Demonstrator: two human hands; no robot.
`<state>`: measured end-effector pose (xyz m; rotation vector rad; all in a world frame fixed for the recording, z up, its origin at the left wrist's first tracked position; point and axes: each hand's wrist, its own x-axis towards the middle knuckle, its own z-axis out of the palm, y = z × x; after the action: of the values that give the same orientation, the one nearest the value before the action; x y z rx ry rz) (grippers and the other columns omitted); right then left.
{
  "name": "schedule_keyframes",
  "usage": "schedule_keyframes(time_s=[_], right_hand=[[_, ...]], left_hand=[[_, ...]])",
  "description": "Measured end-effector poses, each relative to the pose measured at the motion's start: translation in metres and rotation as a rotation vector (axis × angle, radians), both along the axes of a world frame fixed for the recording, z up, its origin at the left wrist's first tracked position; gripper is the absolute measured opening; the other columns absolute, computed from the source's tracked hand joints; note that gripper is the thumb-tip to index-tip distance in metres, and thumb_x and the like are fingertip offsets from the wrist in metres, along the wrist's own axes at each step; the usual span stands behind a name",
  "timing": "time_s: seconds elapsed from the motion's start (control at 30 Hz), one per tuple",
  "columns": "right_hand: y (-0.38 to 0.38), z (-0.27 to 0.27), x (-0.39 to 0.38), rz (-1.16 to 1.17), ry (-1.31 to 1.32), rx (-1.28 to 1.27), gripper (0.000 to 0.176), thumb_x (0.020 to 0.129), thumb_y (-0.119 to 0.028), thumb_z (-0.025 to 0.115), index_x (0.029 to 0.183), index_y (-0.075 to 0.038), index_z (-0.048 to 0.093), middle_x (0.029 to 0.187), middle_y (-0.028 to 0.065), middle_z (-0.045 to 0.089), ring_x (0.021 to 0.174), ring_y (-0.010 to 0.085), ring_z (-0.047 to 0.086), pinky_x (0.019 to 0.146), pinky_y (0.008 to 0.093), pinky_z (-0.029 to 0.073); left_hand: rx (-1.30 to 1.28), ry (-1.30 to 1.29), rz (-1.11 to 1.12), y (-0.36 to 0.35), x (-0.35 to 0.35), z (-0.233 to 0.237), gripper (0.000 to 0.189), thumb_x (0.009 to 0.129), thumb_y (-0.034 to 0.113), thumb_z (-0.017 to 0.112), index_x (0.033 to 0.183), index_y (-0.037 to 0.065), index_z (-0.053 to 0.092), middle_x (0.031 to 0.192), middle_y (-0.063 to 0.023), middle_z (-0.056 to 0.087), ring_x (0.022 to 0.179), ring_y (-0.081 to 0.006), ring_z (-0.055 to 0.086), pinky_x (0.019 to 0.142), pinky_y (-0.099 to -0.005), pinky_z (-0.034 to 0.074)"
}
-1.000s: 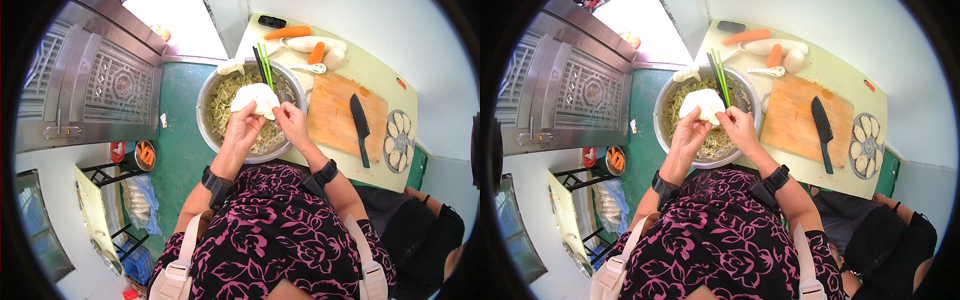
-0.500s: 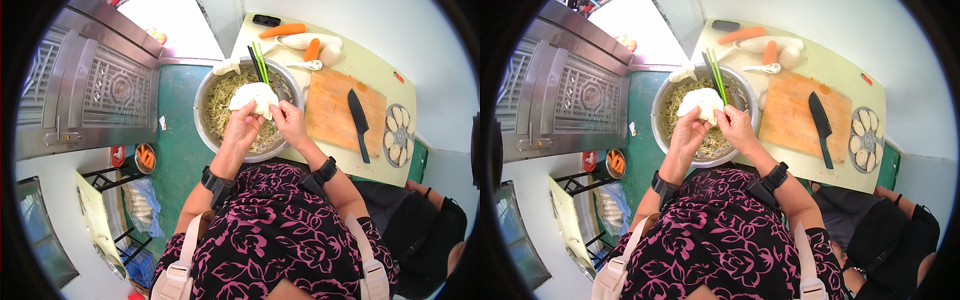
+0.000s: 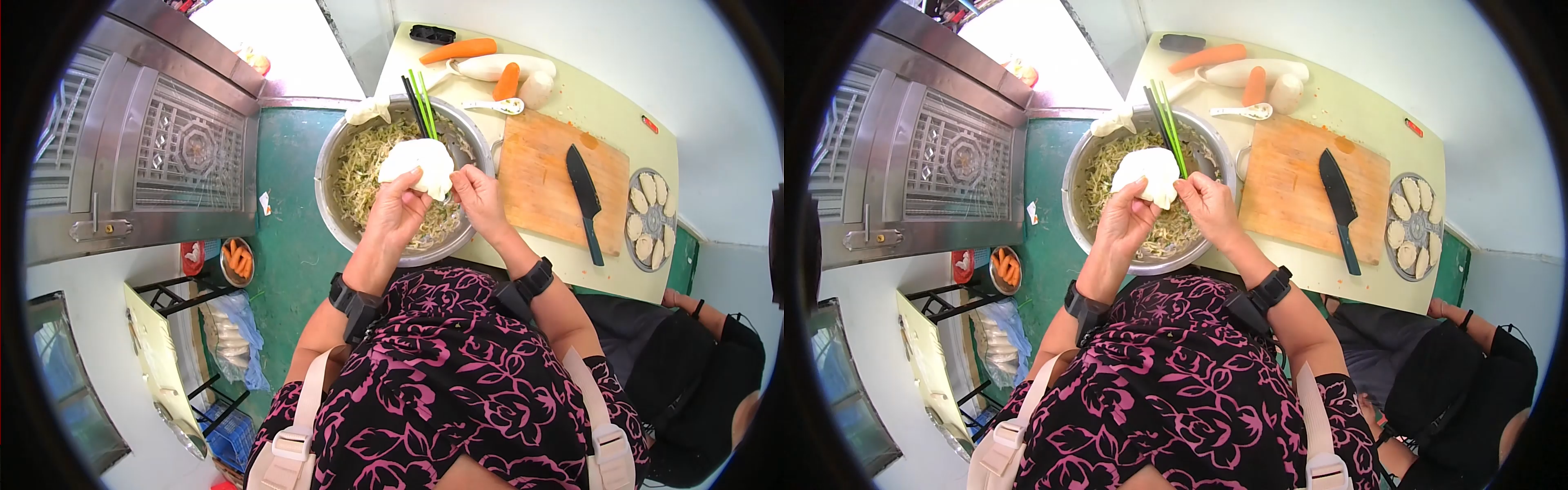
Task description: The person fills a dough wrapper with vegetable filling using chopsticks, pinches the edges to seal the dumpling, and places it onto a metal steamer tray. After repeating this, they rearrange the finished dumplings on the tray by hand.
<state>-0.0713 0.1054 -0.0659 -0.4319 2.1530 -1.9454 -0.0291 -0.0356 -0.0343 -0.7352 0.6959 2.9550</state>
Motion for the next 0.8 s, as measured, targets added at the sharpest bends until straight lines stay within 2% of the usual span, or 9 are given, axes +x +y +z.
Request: schedule_keyframes(time_s=[0.13, 0.23, 0.33, 0.53, 0.63, 0.73, 0.8], right_hand=[[-0.004, 0.009, 0.003, -0.007, 0.097, 0.03, 0.036, 0.084, -0.03, 0.055, 0.065, 0.0, 0.049, 0.049, 0.0042, 0.041, 0.048, 0.0076, 0.035, 0.043, 0.0257, 0.032], [-0.003, 0.012, 0.002, 0.009, 0.064, 0.066, 0.035, 0.084, -0.028, 0.055, 0.065, 0.001, 0.049, 0.05, 0.0048, 0.041, 0.048, 0.0078, 0.035, 0.043, 0.0263, 0.032], [-0.005, 0.006, 0.002, 0.018, -0.002, 0.049, 0.033, 0.084, -0.025, 0.054, 0.065, 0.002, 0.049, 0.05, 0.0078, 0.041, 0.047, 0.0082, 0.036, 0.043, 0.0271, 0.032], [-0.006, 0.013, 0.003, -0.014, 0.094, 0.112, 0.03, 0.084, -0.022, 0.053, 0.065, 0.001, 0.05, 0.05, 0.0134, 0.043, 0.044, 0.0111, 0.036, 0.043, 0.0292, 0.033], [-0.007, 0.012, 0.005, -0.021, 0.191, 0.194, 0.03, 0.084, -0.022, 0.053, 0.065, 0.001, 0.05, 0.05, 0.0133, 0.044, 0.044, 0.0117, 0.037, 0.042, 0.0293, 0.033], [-0.004, 0.013, 0.005, 0.035, 0.176, 0.182, 0.03, 0.084, -0.022, 0.053, 0.065, 0.001, 0.05, 0.049, 0.013, 0.043, 0.044, 0.0116, 0.039, 0.043, 0.0288, 0.034], [0.004, 0.011, 0.006, 0.068, 0.107, 0.025, 0.03, 0.084, -0.023, 0.054, 0.064, 0.0, 0.05, 0.049, 0.012, 0.043, 0.044, 0.0116, 0.04, 0.043, 0.0283, 0.034]], left_hand=[[0.001, -0.001, -0.001, 0.002, 0.001, 0.0, 0.035, 0.077, -0.002, 0.053, 0.111, 0.0, 0.044, 0.104, -0.0107, 0.054, 0.095, -0.0206, 0.055, 0.081, -0.0333, 0.048], [-0.028, 0.017, -0.029, 0.002, 0.002, 0.0, 0.034, 0.078, 0.001, 0.053, 0.111, -0.001, 0.044, 0.105, -0.0113, 0.054, 0.097, -0.0205, 0.054, 0.083, -0.0329, 0.048], [-0.013, 0.022, -0.045, 0.002, 0.003, 0.001, 0.036, 0.077, -0.003, 0.053, 0.111, 0.002, 0.044, 0.104, -0.01, 0.054, 0.096, -0.021, 0.054, 0.081, -0.0342, 0.047], [0.059, 0.022, 0.029, 0.002, 0.001, -0.003, 0.035, 0.078, 0.001, 0.055, 0.111, 0.004, 0.045, 0.105, -0.0087, 0.054, 0.097, -0.0204, 0.054, 0.081, -0.0345, 0.047], [0.023, 0.042, 0.03, 0.002, -0.001, -0.007, 0.035, 0.079, 0.003, 0.056, 0.112, 0.006, 0.045, 0.105, -0.008, 0.054, 0.097, -0.0202, 0.054, 0.081, -0.0343, 0.047], [-0.012, 0.043, 0.015, 0.001, -0.002, -0.007, 0.034, 0.079, 0.003, 0.055, 0.112, 0.005, 0.044, 0.106, -0.0087, 0.054, 0.097, -0.0207, 0.054, 0.081, -0.0341, 0.048], [0.038, 0.017, 0.008, -0.001, -0.002, -0.004, 0.034, 0.08, 0.004, 0.054, 0.112, 0.004, 0.044, 0.106, -0.0095, 0.054, 0.097, -0.0209, 0.055, 0.081, -0.0338, 0.048]])
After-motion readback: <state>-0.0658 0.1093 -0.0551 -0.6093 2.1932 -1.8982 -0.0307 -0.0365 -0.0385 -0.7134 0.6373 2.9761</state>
